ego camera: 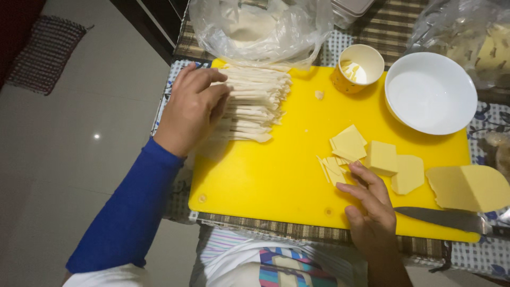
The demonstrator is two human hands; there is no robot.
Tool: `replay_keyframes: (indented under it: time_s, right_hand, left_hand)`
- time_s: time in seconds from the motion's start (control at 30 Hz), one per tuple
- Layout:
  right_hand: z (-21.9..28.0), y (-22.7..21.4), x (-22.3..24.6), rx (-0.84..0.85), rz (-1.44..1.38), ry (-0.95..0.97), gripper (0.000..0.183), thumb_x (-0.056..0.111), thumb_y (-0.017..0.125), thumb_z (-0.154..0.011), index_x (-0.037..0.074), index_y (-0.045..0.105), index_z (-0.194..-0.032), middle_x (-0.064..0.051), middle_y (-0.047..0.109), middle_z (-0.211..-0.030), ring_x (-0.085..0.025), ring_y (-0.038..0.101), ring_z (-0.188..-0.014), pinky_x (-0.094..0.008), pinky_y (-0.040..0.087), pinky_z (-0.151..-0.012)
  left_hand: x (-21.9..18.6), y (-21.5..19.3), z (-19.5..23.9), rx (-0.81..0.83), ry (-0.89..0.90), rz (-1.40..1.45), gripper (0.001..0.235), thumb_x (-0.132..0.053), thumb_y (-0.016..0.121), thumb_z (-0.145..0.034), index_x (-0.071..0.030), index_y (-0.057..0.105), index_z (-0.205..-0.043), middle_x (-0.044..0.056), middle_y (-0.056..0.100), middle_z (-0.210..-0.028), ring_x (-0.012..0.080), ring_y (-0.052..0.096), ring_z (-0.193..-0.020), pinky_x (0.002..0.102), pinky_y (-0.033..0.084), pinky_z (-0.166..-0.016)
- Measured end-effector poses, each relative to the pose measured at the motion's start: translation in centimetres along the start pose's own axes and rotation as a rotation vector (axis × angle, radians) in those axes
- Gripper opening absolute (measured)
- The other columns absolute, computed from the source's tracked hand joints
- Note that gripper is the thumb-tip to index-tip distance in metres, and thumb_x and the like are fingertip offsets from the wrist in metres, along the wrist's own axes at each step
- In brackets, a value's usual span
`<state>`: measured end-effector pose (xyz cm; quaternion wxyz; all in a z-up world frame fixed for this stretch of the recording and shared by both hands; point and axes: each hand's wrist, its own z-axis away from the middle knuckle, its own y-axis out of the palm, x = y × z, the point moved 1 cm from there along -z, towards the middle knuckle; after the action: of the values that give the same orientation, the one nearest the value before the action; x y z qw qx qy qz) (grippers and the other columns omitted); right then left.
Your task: The person places cheese slices into circular dough wrappers, folds them into half-moon shapes, and seals the edges. They also cut cheese into thin strips and continue assembling the filled pastries on a yellow cutting board.
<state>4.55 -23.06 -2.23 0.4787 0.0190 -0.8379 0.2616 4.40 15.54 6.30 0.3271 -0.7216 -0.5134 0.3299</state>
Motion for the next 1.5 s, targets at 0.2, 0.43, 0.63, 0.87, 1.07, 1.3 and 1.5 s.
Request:
replay_keyframes:
  time_s: [0.2,0.43,0.63,0.87,1.07,1.3,1.5]
  right_hand:
    - [-0.4,0.2,0.4,-0.007,0.004,-0.021,0.035,0.027,0.059,-0.101,0.0,0.069,-0.121,-0.024,0.052,-0.147,-0.037,0.049,-0.146,-0.046,0.039,-0.123]
    - [-0.3,0.2,0.3,-0.002,-0.035,-0.006,0.034,0.026,0.058,-0.104,-0.002,0.068,-0.121,-0.024,0.052,-0.146,-0.038,0.048,-0.147,-0.047,0.039,-0.123]
    - [-0.4,0.2,0.3,0.0,0.0,-0.003,0.038,0.032,0.059,-0.104,0.0,0.069,-0.121,-0.023,0.053,-0.146,-0.036,0.05,-0.146,-0.046,0.04,-0.123]
    - [-0.3,0.0,0.4,0.007,0.007,0.01,0.036,0.029,0.06,-0.101,0.0,0.07,-0.12,-0.023,0.054,-0.146,-0.036,0.051,-0.145,-0.046,0.038,-0.124]
    - [-0.1,-0.1,-0.2,0.014,0.0,-0.006,0.031,0.018,0.06,-0.098,0.0,0.069,-0.121,-0.024,0.054,-0.146,-0.037,0.051,-0.145,-0.047,0.037,-0.125]
    - [0.4,0.1,-1.2,0.014,-0.096,0.0,0.034,0.026,0.06,-0.099,0.002,0.068,-0.123,-0.024,0.054,-0.146,-0.038,0.051,-0.143,-0.048,0.037,-0.123]
    - [0.9,-0.3,-1.8,0.015,-0.039,0.03,0.035,0.031,0.056,-0.101,0.005,0.069,-0.12,-0.023,0.057,-0.143,-0.037,0.054,-0.141,-0.047,0.039,-0.122]
  left_hand:
    - [1.0,1.2,-0.1,0.04,-0.023,0.081,0.015,-0.007,0.073,-0.096,-0.002,0.074,-0.111,0.012,0.068,-0.121,0.0302,0.062,-0.119,0.052,0.035,-0.121]
    - [1.2,2.4,1.1,0.021,-0.105,0.098,0.035,-0.017,0.062,-0.109,-0.002,0.06,-0.141,0.018,0.059,-0.148,0.0333,0.052,-0.143,0.051,0.029,-0.129]
    - [-0.1,5.4,1.2,0.167,-0.029,-0.149,0.083,-0.066,0.052,-0.099,-0.01,0.041,-0.158,0.024,0.038,-0.163,0.043,0.03,-0.152,0.061,0.013,-0.123]
    - [-0.3,6.4,-0.1,0.24,-0.023,-0.195,0.089,-0.075,0.051,-0.097,-0.014,0.039,-0.161,0.024,0.042,-0.158,0.0442,0.034,-0.148,0.063,0.017,-0.122]
    - [0.3,5.2,-1.8,0.169,0.005,-0.017,0.097,-0.068,0.062,-0.088,-0.002,0.04,-0.156,0.03,0.052,-0.144,0.0446,0.047,-0.133,0.066,0.026,-0.108]
    - [9.9,9.1,-9.6,0.248,-0.338,0.204,0.02,-0.016,0.062,-0.104,-0.001,0.073,-0.112,0.023,0.073,-0.111,0.0381,0.069,-0.103,0.043,0.053,-0.093]
    - [14.9,15.6,-13.2,0.328,0.007,-0.094,0.032,0.002,0.066,-0.078,-0.007,0.077,-0.107,0.021,0.072,-0.108,0.0398,0.068,-0.102,0.047,0.054,-0.086]
